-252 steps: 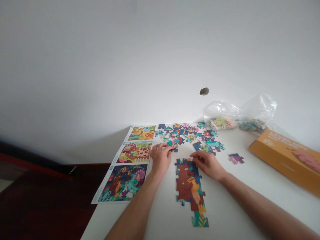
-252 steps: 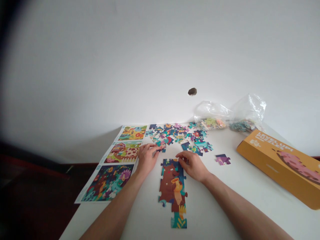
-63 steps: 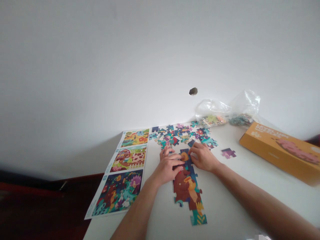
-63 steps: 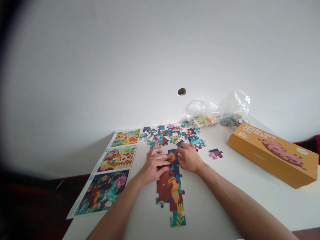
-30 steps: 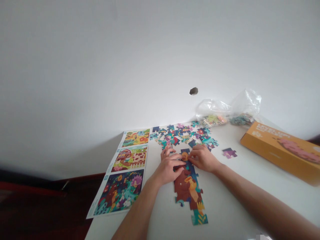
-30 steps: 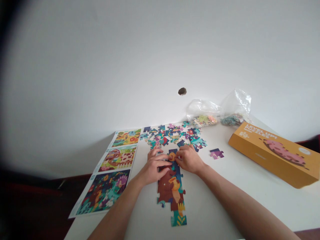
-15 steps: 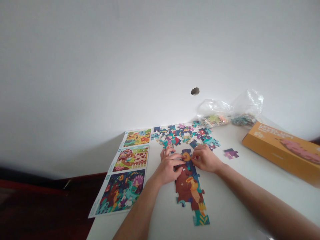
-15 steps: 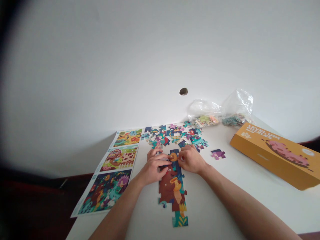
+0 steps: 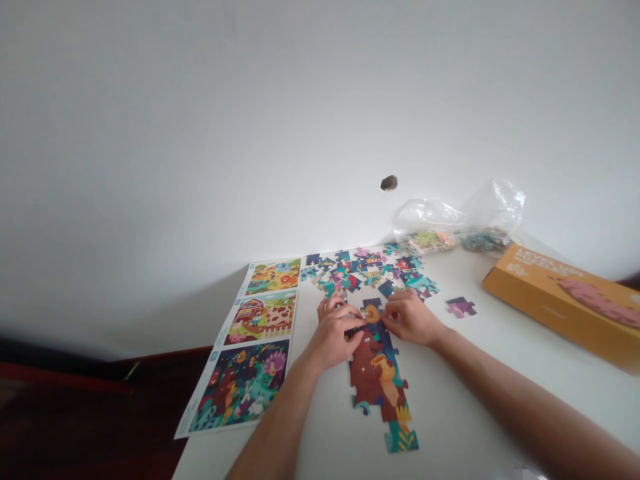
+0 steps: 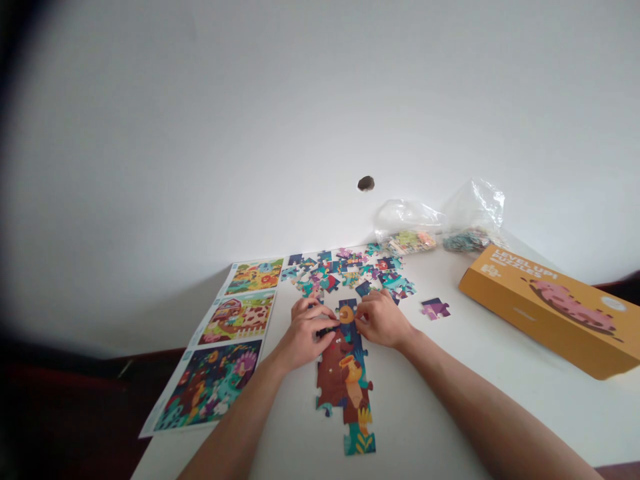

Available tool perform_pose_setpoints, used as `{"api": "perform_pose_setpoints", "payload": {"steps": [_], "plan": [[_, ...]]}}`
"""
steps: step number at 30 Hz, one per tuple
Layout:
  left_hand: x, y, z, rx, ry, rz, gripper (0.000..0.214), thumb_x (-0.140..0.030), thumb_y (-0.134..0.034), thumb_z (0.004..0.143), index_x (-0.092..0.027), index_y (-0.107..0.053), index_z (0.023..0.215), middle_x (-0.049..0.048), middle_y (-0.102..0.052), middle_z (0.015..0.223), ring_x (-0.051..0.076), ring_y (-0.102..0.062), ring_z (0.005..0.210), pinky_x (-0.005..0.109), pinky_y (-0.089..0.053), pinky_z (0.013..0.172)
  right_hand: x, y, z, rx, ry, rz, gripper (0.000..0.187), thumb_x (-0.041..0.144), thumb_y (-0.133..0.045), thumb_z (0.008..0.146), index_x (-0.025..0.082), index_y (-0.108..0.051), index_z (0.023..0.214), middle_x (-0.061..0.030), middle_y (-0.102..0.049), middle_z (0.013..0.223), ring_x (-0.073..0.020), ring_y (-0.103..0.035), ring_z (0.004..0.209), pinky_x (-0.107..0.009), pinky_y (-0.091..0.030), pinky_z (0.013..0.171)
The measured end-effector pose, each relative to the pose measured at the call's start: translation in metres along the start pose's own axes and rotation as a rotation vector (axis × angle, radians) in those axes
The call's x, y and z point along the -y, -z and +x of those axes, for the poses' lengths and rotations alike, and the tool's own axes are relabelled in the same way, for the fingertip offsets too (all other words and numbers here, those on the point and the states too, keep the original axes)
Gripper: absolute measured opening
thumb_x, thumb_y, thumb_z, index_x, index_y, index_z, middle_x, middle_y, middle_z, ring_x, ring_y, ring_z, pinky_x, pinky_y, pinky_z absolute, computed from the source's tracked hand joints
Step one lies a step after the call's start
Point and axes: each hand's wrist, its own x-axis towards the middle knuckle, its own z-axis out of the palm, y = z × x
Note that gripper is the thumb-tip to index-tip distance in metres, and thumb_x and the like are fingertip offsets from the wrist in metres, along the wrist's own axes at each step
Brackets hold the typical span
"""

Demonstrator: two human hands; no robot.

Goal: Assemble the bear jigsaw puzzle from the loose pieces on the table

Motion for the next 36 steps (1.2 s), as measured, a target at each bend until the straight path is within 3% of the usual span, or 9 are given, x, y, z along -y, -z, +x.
{"api": "perform_pose_setpoints", "payload": {"steps": [36], "plan": [[0.001,-0.0012,-0.0002,-0.032,0.005,0.008,0.022,-0.016,-0.059,0.087,-0.029,-0.077,0.09,0.0017,-0.07,0.094,0.024,-0.05,0.104,0.051,-0.033,0.105,0.0013,0.001,-0.0014,0.009,0.006,0.005,0.014,0.015,-0.062,0.081,0.02,-0.064,0.067,-0.0007,-0.062,0.065,-0.0159,-0.057,0.069,-0.033,-0.034,0.077]]}}
